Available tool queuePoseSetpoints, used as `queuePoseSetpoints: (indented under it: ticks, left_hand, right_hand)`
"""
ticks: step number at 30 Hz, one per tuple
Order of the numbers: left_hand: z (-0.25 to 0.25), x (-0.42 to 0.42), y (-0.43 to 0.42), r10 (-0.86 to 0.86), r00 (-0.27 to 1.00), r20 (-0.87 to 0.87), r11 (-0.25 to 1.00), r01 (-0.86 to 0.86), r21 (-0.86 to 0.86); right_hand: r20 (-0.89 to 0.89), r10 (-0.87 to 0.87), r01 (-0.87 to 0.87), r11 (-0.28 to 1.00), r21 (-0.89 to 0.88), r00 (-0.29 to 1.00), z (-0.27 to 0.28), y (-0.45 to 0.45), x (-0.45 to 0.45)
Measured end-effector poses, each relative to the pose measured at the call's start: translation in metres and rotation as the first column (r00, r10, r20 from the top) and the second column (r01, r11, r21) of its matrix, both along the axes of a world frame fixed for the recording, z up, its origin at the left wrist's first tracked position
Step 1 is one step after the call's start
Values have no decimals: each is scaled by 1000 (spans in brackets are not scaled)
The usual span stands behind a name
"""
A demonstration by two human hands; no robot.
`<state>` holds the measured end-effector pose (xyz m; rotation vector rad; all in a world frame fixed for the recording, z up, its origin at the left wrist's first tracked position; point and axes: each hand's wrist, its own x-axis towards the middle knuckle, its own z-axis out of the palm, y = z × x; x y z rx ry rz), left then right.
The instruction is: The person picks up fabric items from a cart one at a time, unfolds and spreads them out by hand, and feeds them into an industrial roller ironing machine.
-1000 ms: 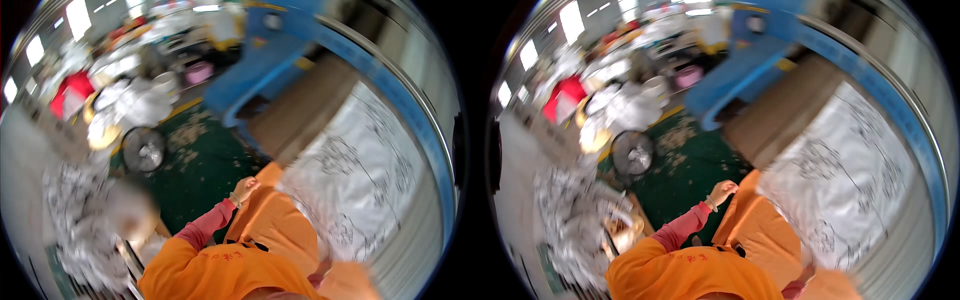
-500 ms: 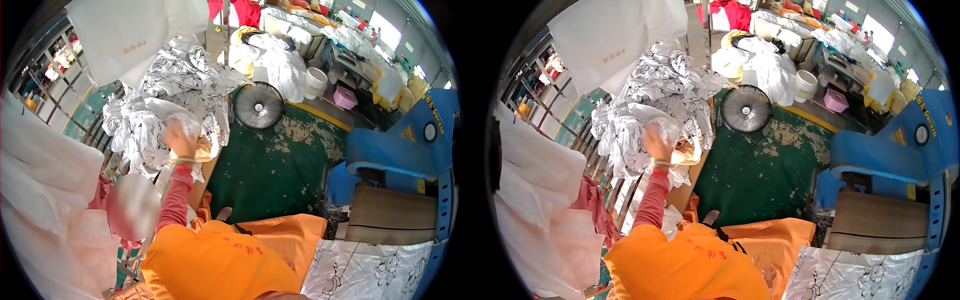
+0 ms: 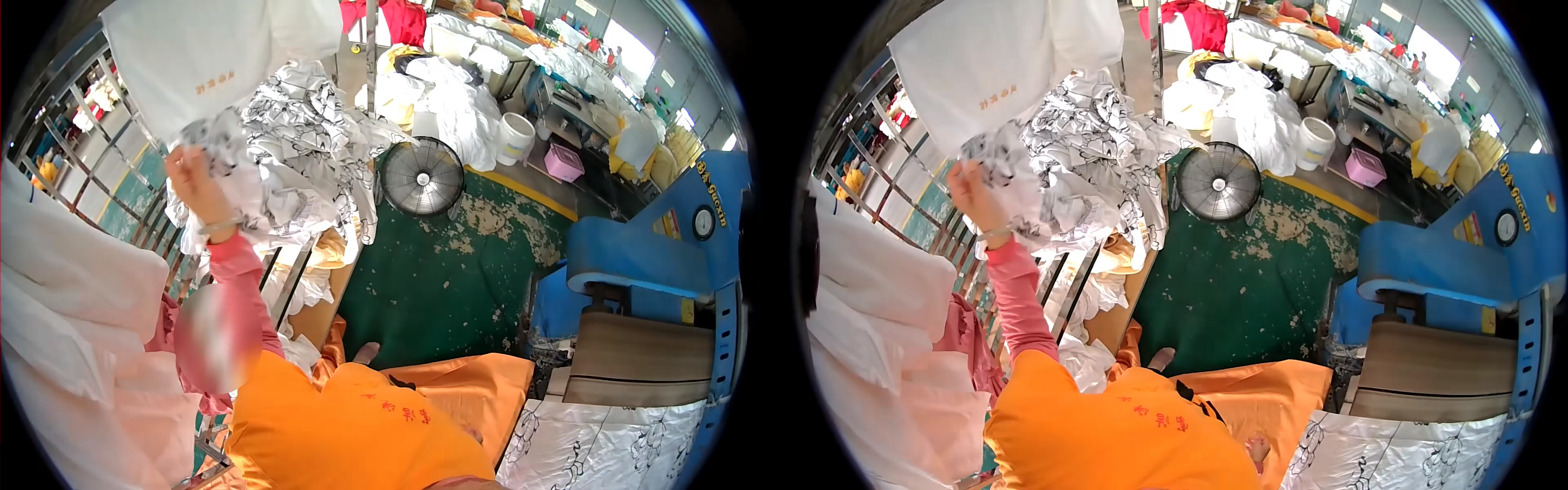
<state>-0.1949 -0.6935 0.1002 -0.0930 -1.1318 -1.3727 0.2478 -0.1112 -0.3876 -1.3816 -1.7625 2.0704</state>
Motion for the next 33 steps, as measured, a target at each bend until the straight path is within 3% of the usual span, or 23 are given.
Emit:
queuePoseSetpoints:
  ticks: [2, 3, 4, 7, 9, 12, 14, 15, 16, 17, 18, 19, 21, 22, 23, 24, 25, 26, 27, 29, 30, 32, 33]
  left_hand:
    - [8, 8, 46, -311, 946, 90, 945, 318, -75]
    - [3, 6, 68, -324, 926, 196, 934, 346, -93]
    - [-2, 6, 87, -473, 853, 223, 854, 506, -123]
    - [-21, 2, 149, -525, 753, 397, 723, 640, -260]
    - [-45, -3, 188, -717, 477, 509, 402, 879, -257]
    - [-51, 42, 255, -749, 260, 610, 103, 954, -280]
    - [-62, 66, 288, -743, -4, 669, -196, 957, -212]
    - [-63, 75, 302, -705, -130, 697, -355, 916, -188]
    - [-64, 86, 317, -741, -96, 665, -410, 848, -335]
    - [-66, 95, 331, -782, -73, 619, -446, 759, -474]
    - [-76, 101, 344, -794, -133, 593, -502, 695, -515]
    - [-77, 108, 348, -677, -215, 704, -604, 708, -365]
    - [-75, 112, 350, -384, -355, 852, -730, 682, -45]
    - [-84, 105, 358, -813, 169, 557, -379, 573, -727]
    - [-85, 93, 356, -836, 229, 498, -341, 493, -800]
    - [-80, 89, 349, -695, -77, 715, -531, 726, -438]
    - [-78, 82, 340, -496, -413, 764, -628, 778, 13]
    - [-92, 76, 332, -495, -531, 688, -604, 779, 167]
    - [-107, 71, 324, -495, -633, 596, -576, 752, 320]
    - [-111, 58, 316, -388, -612, 688, -545, 755, 364]
    - [-122, 58, 312, -462, -628, 626, -554, 756, 349]
    - [-148, 53, 297, -480, -673, 563, -570, 727, 383]
    - [-160, 50, 293, -439, -694, 571, -566, 707, 425]
  right_hand:
    - [3, -26, 26, 997, -66, 1000, -17, -3, 7]
    - [2, -45, 45, 994, -100, 999, -25, -5, 10]
    - [1, -63, 63, 989, -133, 998, -29, -8, 12]
    - [-15, -87, 86, 993, -78, 996, 22, -17, -21]
    - [-106, -86, 78, 994, -75, 991, 67, -32, -53]
    - [-297, -57, -11, 975, -222, 953, 149, -54, -103]
    - [-499, 89, -179, 975, -135, 862, 213, -83, -135]
    - [-729, 260, -375, 927, 6, 633, 236, -90, -147]
    - [-852, 168, -395, 917, -50, 496, 226, -92, -154]
    - [-773, 296, -241, 952, 189, 561, 243, -98, -160]
    - [-654, 388, -105, 898, 428, 649, 272, -106, -167]
    - [-500, 426, -4, 764, 646, 754, 304, -112, -174]
    - [-424, 458, -20, 698, 716, 781, 313, -97, -186]
    - [-386, 471, -29, 662, 749, 794, 317, -89, -192]
    - [-436, 437, -99, 787, 609, 787, 299, -84, -187]
    - [-478, 378, -153, 882, 445, 793, 294, -84, -186]
    - [-639, 241, -179, 970, 162, 730, 291, -87, -184]
    - [-750, 9, -212, 961, -175, 661, 301, -96, -185]
    - [-756, -231, -243, 855, -459, 613, 310, -105, -187]
    - [-829, -220, -288, 866, -408, 514, 288, -101, -181]
    - [-787, -71, -166, 962, -215, 613, 255, -94, -180]
    - [-704, 5, -69, 996, -63, 711, 230, -101, -183]
    - [-718, -20, -94, 988, -119, 695, 242, -110, -185]
